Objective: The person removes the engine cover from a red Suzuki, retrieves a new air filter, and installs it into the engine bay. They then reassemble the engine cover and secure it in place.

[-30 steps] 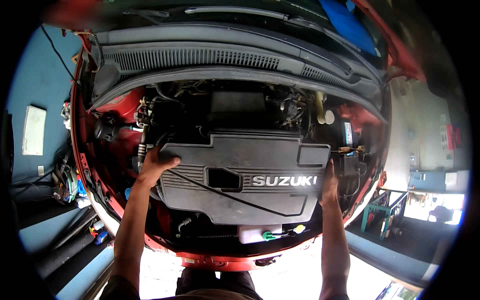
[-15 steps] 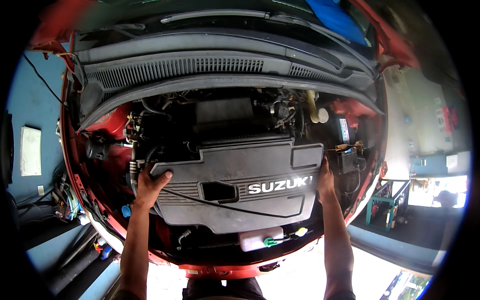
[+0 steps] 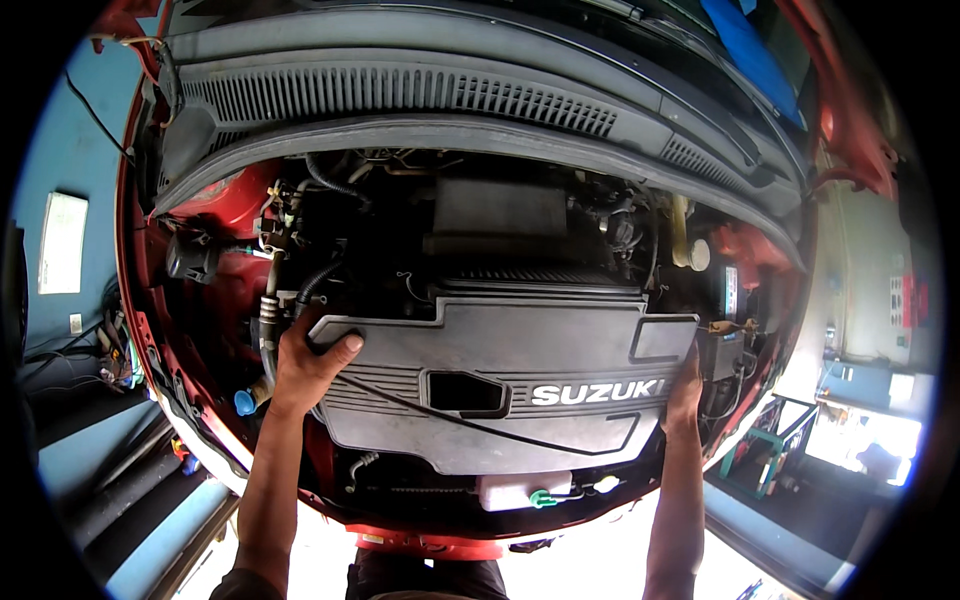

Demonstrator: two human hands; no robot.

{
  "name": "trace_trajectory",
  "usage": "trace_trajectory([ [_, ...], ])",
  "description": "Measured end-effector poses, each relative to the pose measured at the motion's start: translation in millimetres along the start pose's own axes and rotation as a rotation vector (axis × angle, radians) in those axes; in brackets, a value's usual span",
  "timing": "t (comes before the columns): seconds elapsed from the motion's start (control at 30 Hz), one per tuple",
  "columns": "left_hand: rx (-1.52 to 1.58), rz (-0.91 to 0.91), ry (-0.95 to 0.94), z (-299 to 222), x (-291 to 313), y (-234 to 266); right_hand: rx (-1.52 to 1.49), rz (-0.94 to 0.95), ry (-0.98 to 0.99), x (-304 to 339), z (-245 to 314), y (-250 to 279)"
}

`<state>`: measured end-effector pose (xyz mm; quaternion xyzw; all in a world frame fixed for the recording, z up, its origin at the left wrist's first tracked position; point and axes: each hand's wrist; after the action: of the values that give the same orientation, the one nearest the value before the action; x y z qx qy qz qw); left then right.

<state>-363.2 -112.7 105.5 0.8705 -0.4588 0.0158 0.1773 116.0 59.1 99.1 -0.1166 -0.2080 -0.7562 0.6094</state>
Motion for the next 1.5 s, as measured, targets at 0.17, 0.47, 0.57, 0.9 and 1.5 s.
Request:
trace_trajectory([
  [0.17, -0.123, -0.109, -0.129, -23, -6, 16, -0.052, -0.094, 0.000, 4, 2, -9],
  [0.47, -0.934, 0.478, -0.486, -105, -119, -52, -0.174, 0.078, 0.002, 19, 14, -19],
  [0.57, -0.908, 0.594, -0.582, -104, -120, -56, -0.021, 0.057, 0.079, 8, -4, 3],
  [0.9, -0.949, 0.203, -1.247, -69, -127, -60, 0.186, -0.112, 0.318, 3, -29, 17],
  [1.5, -0.834, 0.065, -1.253, -92, -116, -73, 0.162, 0.007, 0.183, 1, -19, -2],
])
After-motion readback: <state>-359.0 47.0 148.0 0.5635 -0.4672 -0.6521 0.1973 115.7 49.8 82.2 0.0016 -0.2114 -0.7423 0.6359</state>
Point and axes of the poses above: each hand's wrist, its own x-axis away from the middle knuckle, its own y-axis out of the back of the hand, z = x × y, and after that the axes turned 8 degrees about -z, right-handed
